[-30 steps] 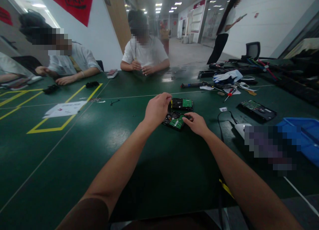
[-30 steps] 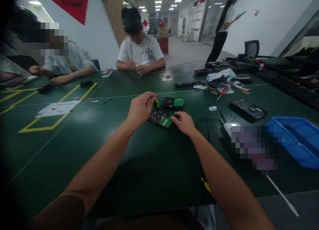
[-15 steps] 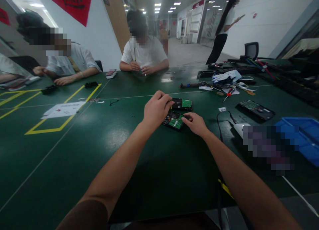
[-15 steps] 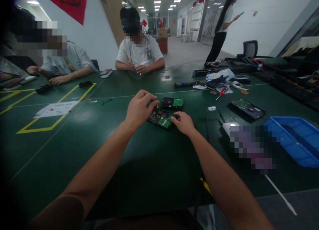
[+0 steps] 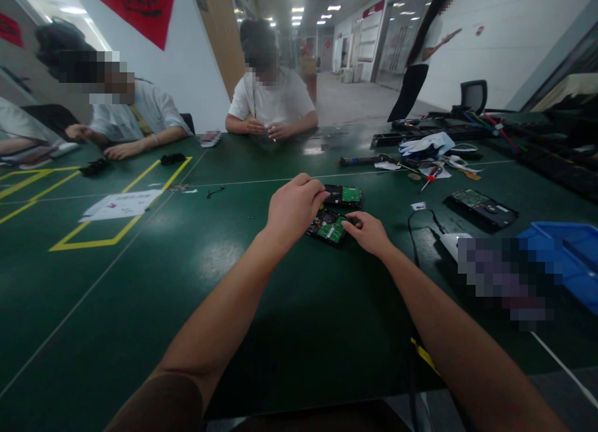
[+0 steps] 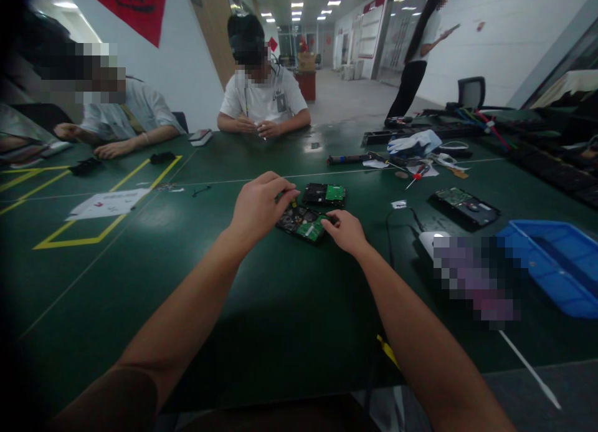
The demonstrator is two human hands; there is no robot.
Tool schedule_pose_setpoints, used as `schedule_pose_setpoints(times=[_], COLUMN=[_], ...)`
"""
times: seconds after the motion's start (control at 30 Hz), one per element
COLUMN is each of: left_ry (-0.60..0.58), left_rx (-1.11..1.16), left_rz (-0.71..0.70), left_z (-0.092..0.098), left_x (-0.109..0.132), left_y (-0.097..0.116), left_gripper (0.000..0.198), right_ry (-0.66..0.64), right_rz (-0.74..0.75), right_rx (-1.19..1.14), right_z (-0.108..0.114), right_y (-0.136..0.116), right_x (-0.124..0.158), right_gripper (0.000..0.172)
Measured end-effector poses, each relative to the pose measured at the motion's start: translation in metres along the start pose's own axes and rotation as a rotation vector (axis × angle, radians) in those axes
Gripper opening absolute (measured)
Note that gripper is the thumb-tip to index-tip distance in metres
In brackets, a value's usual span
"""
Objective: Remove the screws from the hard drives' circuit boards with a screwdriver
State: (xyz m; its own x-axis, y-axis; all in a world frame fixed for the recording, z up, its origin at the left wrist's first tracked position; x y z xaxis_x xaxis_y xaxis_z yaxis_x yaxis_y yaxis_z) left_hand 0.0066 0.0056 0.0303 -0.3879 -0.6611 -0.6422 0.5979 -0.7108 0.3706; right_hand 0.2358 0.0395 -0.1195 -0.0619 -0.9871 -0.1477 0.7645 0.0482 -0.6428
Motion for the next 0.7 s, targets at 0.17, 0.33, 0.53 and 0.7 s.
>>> schedule_pose_setpoints(times=[0.17, 0.33, 0.53, 0.7], left_ry=[0.020, -0.013, -0.003, -0.014], left_rx=[-0.100, -0.178, -0.106, -0.015], left_rz=[-0.041, -0.064, -0.085, -0.032], left_z=[0.0007, 0.0006, 0.0011, 0.0015], left_x=[-0.0007, -0.0013, -0.0003, 0.0000], left_y=[0.0012, 0.0020, 0.0017, -0.0016], left_gripper=[0.015, 0.016, 0.012, 0.010], right_ry=[0.001, 0.002, 0.003, -0.002], right_rz=[0.008, 0.019, -0.001, 0.001], right_rx=[0.005, 0.007, 0.013, 0.012], right_z=[0.0010, 0.0024, 0.0032, 0.0038], right_y=[-0.0013, -0.0030, -0.0049, -0.0053], right_x=[0.0002, 0.0009, 0.0023, 0.0029], right_gripper=[0.037, 0.036, 0.036, 0.036])
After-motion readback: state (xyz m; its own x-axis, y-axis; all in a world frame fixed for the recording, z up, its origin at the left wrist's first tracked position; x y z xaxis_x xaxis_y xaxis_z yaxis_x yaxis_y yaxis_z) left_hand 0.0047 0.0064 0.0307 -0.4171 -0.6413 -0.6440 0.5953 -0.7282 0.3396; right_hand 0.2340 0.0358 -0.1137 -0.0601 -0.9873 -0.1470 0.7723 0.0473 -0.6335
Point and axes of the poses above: each hand's wrist, its own x-axis away from the middle knuckle, its own z-axis out of the back of the hand, y = z × x, the point moved 3 cm from there along -x, towards the middle knuckle, and after that the axes turned 10 degrees about -z, right-handed, at the moved point
